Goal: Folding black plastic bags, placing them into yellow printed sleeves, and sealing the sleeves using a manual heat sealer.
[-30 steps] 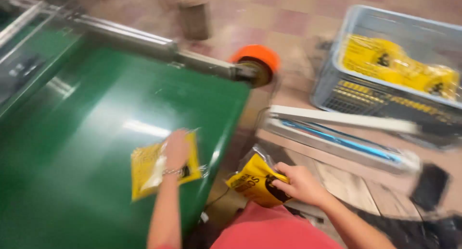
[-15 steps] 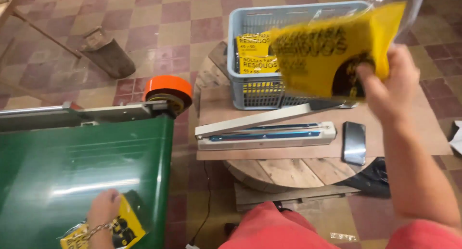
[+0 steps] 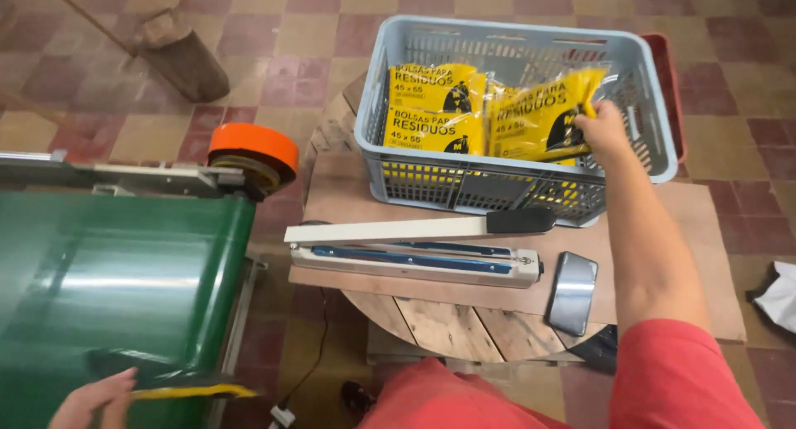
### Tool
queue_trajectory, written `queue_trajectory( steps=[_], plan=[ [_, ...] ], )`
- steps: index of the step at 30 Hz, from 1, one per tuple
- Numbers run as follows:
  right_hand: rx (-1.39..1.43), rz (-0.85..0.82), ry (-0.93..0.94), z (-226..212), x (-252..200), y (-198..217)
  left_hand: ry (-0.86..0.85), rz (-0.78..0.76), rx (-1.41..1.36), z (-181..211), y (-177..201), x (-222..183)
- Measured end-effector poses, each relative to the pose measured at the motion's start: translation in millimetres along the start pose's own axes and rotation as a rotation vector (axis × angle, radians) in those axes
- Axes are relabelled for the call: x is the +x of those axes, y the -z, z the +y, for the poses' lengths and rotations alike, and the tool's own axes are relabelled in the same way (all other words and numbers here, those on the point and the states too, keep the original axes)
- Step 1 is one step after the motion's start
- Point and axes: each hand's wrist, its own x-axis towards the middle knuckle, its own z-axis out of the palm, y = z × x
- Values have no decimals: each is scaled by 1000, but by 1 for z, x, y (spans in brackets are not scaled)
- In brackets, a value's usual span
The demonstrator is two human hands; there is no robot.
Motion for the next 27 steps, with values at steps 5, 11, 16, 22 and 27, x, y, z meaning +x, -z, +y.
queue_trajectory(
  steps=[5, 11, 16, 22, 27],
  plan=[
    [-857, -420, -144, 25, 28, -13, -113, 539, 76, 305, -133, 60],
    [-589, -45, 555, -70, -168, 43, -51, 372, -266, 334, -254, 115],
    [-693, -591, 73, -47, -330, 40, -205, 373, -488, 314, -330, 146],
    [-106, -656, 101, 33, -373, -94, 137, 341, -703, 287, -353, 195],
    [216, -278, 126, 53, -376, -160, 181, 333, -731, 268, -351, 215]
  ],
)
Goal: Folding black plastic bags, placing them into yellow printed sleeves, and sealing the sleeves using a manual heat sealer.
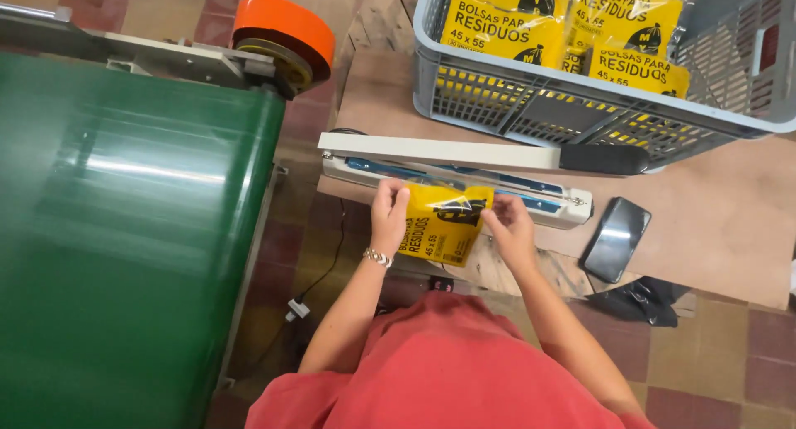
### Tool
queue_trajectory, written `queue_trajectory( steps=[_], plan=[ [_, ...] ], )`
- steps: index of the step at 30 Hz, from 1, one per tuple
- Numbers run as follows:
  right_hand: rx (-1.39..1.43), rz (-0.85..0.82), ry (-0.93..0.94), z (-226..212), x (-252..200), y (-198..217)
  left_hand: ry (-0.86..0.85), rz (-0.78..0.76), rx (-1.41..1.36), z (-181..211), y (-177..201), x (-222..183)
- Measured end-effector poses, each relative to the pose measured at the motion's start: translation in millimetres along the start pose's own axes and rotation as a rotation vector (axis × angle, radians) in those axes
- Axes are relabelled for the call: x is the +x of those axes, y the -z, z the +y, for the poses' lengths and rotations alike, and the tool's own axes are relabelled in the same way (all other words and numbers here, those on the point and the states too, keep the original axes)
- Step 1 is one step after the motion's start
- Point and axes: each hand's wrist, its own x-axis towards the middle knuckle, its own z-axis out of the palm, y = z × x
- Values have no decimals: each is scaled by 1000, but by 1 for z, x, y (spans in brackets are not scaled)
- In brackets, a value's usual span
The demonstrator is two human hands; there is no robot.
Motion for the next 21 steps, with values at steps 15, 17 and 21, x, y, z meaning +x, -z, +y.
queue_trajectory(
  steps=[15, 17, 21],
  plan=[
    [-97, 67, 127, -50, -39, -23, 179, -3, -192, 2, 37, -2],
    [-39, 89, 39, -29, -29, -26, 202, -2, -211, -10, 36, 2],
    [96, 167, -133, 9, -1, -36, 272, -12, -204, -42, 26, 13]
  ],
)
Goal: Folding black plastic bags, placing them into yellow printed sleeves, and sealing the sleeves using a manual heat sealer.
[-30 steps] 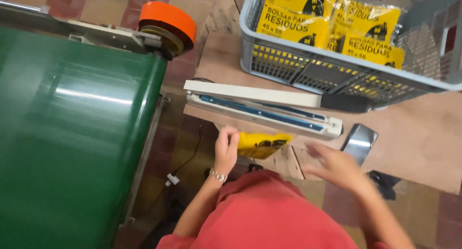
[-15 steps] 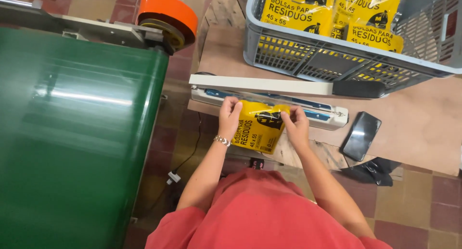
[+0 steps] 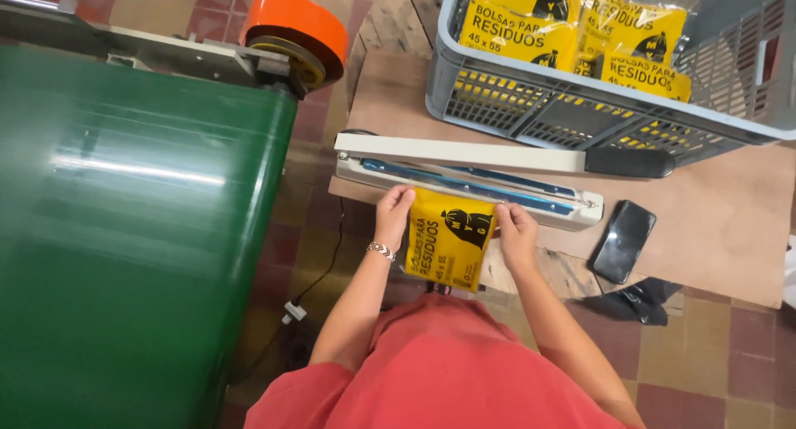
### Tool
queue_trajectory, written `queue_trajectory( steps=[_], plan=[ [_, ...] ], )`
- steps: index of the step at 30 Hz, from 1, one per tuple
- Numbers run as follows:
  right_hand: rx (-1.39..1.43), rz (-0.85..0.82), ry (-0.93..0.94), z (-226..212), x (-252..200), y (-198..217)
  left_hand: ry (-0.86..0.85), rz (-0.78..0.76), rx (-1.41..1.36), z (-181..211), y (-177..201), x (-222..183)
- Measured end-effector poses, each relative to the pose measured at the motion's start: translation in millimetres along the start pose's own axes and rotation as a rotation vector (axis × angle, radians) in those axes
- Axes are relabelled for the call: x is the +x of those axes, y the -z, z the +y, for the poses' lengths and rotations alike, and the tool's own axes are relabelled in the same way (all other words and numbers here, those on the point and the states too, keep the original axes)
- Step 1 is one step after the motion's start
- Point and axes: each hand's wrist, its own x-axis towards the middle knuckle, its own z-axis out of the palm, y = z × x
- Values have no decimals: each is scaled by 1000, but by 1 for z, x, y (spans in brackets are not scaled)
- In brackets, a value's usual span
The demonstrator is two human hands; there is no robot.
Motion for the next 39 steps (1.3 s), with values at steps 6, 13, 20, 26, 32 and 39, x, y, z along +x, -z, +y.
queue_trajectory(
  steps=[6, 13, 20, 26, 32, 39],
  plan=[
    [-188, 35, 54, 14, 14, -4, 43, 92, 90, -64, -6, 22],
    [-201, 126, 14, 16, 34, 3, 55, 262, 230, -48, -33, 13],
    [-834, 112, 233, 29, 60, 20, 28, 389, 352, -36, -51, 21],
    [-927, -8, 818, -44, 50, 35, 15, 447, 328, -51, -52, 33],
    [-948, -117, 1195, -153, 95, -14, 12, 476, 334, -41, -48, 34],
    [-1221, -581, 375, -122, 113, -25, 38, 504, 311, -36, -50, 31]
  ],
)
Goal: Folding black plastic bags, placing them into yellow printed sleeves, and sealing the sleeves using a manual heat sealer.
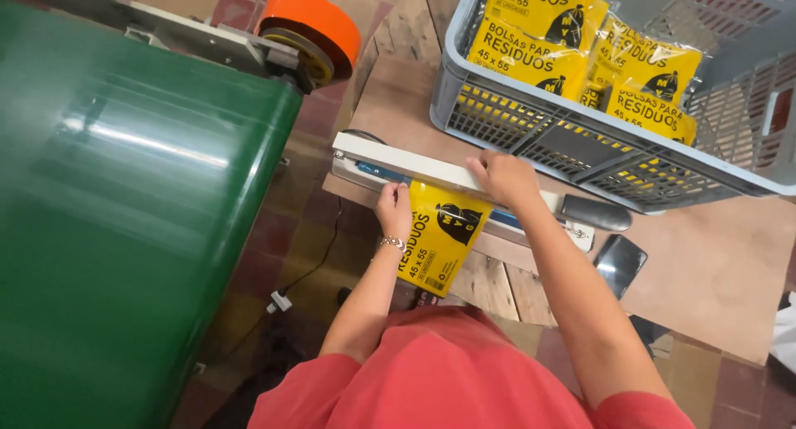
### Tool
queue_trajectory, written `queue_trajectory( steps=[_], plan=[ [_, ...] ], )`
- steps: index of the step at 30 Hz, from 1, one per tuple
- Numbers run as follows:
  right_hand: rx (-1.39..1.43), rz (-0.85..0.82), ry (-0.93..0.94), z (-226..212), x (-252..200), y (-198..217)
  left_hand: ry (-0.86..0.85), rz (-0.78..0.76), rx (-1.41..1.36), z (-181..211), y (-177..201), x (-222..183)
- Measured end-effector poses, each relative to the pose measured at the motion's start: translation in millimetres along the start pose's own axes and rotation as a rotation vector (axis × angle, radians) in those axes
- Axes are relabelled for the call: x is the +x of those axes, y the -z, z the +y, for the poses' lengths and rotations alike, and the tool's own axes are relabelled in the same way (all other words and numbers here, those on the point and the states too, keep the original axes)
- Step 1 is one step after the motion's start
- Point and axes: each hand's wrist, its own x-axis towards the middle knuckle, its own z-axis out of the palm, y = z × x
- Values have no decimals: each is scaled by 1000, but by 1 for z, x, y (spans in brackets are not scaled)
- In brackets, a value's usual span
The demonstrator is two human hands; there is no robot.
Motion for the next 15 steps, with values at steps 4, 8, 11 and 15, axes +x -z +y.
queue_trajectory(
  steps=[4, 8, 11, 15],
  plan=[
    [84, 73, 4, 26, 17, -53, 15, -10, -41, 16, 6, -9],
    [53, 126, -3, 40, 27, -73, 42, -36, -54, 13, 8, -5],
    [41, 82, -43, 38, 24, -73, 86, -81, -56, 22, 15, -14],
    [24, 75, -62, 38, 27, -75, 99, -216, 1, 53, 34, -25]
  ],
)
